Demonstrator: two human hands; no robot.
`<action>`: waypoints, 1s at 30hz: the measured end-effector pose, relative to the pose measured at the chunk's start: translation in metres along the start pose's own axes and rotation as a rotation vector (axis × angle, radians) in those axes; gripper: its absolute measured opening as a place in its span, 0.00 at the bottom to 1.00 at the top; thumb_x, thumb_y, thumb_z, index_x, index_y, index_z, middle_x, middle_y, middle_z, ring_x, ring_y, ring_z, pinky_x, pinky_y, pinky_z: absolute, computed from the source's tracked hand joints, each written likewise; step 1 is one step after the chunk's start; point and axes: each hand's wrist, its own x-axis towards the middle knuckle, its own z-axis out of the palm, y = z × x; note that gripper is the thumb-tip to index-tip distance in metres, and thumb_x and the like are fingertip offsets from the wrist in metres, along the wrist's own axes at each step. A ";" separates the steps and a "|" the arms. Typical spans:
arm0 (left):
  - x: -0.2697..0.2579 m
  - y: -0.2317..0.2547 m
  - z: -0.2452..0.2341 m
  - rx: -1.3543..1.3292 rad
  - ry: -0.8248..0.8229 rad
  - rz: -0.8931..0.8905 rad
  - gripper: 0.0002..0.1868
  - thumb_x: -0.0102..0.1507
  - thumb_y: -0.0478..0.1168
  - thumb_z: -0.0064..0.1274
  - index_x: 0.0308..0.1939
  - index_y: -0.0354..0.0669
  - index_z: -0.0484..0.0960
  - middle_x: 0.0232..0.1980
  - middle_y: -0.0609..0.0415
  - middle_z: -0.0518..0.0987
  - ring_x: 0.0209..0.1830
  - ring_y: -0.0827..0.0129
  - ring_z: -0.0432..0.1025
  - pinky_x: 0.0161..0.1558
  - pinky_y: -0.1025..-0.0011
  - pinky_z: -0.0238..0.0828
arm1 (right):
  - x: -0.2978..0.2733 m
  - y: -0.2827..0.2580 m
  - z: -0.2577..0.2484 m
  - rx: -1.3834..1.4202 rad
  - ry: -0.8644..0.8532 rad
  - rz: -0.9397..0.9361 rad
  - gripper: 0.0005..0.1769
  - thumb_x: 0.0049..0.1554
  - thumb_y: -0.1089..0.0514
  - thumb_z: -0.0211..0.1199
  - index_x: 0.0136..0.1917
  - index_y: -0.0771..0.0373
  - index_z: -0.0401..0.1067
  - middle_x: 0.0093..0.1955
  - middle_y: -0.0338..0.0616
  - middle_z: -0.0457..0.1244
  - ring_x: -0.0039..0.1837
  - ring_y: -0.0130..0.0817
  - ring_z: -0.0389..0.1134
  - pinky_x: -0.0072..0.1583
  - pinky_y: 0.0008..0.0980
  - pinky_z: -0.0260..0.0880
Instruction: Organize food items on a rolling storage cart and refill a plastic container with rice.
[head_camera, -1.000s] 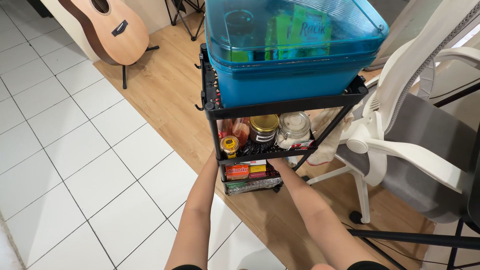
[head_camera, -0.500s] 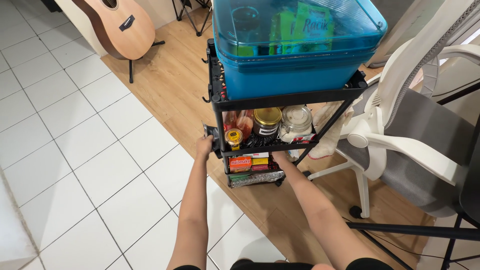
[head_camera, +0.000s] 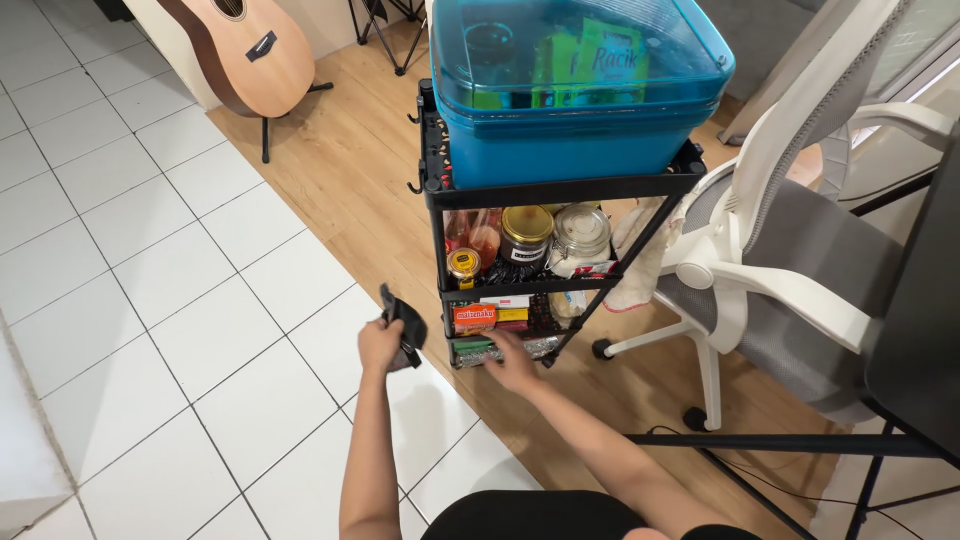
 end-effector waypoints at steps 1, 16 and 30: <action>-0.012 0.004 0.000 -0.001 0.000 -0.003 0.20 0.56 0.48 0.55 0.27 0.30 0.83 0.25 0.39 0.81 0.27 0.53 0.78 0.37 0.60 0.73 | 0.003 -0.014 -0.004 -0.001 -0.002 0.001 0.25 0.57 0.56 0.66 0.68 0.55 0.71 0.71 0.50 0.62 0.72 0.47 0.64 0.70 0.42 0.65; -0.095 0.029 0.067 -0.377 -0.626 0.112 0.14 0.63 0.43 0.62 0.33 0.32 0.84 0.28 0.58 0.79 0.25 0.78 0.69 0.30 0.74 0.70 | -0.037 0.010 -0.029 0.292 -0.228 -0.257 0.67 0.39 0.55 0.82 0.82 0.61 0.45 0.79 0.56 0.51 0.81 0.52 0.54 0.78 0.45 0.55; -0.158 0.104 0.180 -0.852 -1.045 0.403 0.31 0.52 0.36 0.72 0.56 0.35 0.73 0.51 0.51 0.79 0.50 0.73 0.73 0.51 0.71 0.72 | -0.060 0.088 -0.079 0.253 0.263 0.156 0.48 0.43 0.55 0.79 0.72 0.62 0.60 0.64 0.47 0.66 0.65 0.37 0.70 0.65 0.35 0.71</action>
